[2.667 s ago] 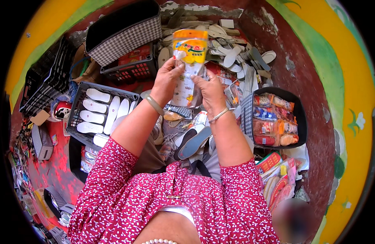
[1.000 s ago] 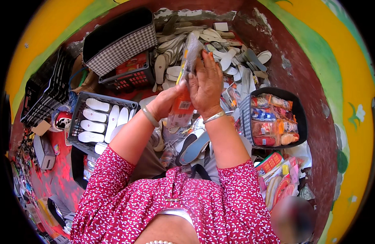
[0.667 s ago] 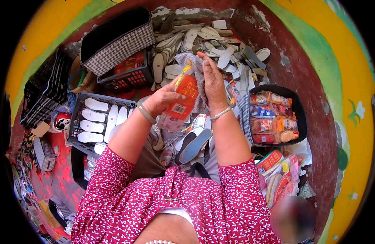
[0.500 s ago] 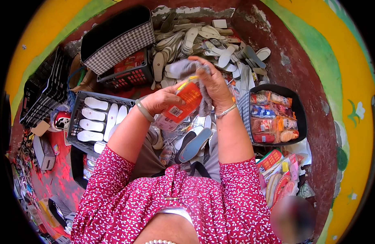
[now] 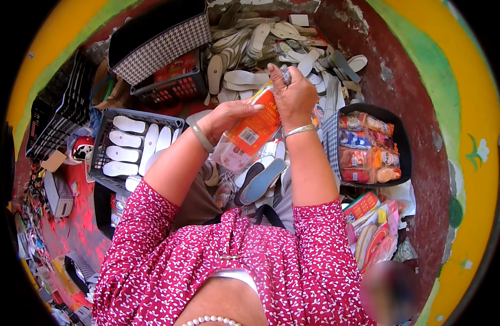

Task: The person picks up shoe insoles and places them into plastic packages by hand, occasionally wiping the insoles with a cloth. They move the packed items into crates and boxes on the floor.

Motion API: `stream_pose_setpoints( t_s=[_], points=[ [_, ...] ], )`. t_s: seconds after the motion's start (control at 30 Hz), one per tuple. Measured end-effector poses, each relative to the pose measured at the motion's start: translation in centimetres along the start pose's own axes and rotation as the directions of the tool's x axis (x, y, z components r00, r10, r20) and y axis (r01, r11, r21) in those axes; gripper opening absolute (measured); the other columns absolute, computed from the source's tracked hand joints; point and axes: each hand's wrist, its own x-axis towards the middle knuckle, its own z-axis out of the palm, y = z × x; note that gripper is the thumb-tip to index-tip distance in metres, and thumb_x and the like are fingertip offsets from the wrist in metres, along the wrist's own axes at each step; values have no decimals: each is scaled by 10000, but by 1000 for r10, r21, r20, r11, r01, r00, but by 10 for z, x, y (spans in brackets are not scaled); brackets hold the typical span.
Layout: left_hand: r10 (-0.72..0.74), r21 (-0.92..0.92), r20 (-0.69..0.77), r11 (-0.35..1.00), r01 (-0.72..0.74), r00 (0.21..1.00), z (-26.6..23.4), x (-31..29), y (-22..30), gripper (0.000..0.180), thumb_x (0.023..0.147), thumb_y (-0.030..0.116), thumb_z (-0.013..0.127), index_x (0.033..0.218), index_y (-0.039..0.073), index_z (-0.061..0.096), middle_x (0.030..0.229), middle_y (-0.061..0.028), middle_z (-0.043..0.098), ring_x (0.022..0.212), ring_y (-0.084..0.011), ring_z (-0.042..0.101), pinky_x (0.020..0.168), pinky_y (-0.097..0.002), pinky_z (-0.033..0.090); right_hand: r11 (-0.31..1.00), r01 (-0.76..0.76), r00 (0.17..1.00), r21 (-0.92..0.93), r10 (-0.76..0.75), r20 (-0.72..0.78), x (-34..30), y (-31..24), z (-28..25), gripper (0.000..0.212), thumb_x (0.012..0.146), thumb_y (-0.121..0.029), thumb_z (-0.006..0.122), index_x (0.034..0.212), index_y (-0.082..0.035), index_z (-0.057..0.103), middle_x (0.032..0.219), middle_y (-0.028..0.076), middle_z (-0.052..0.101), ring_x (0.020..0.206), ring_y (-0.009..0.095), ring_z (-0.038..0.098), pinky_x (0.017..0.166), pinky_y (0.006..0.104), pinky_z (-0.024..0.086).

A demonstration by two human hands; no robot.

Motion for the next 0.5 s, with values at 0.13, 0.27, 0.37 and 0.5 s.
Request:
stream_pose_setpoints(
  t_s=[0.13,0.27,0.37,0.5],
  points=[
    [29,-60,-26,998,-31,999,6,1,0,503,888,229,511,1307,-5,360,1141,-165,565,1005,-243,592,876,-360,472,996,-46,993,-76,37,-114,12,17,-3,503,825,-513,561,662,-37,553,563,165,552,505,338,538,470,377,421],
    [87,-367,89,929,-49,992,-13,3,5,485,910,265,440,1291,-26,367,1157,-215,548,1004,-306,592,880,-414,474,719,-325,893,615,448,-52,30,47,-17,446,870,-473,529,713,-64,617,627,83,626,568,226,611,532,327,470],
    [140,-395,-107,903,-171,984,-13,-2,13,460,932,307,379,1248,-26,413,1150,-211,553,995,-314,591,884,-429,470,275,-361,910,891,313,272,24,9,-36,362,902,-395,515,999,-55,591,926,74,634,816,180,621,662,310,513],
    [235,-421,-225,852,-312,946,-19,7,11,385,950,292,345,1159,-2,482,1088,-171,587,945,-273,605,868,-413,479,617,-260,936,743,-29,352,2,-14,-8,516,897,-408,527,1274,-66,443,1119,58,555,1008,166,535,901,303,416]
  ],
)
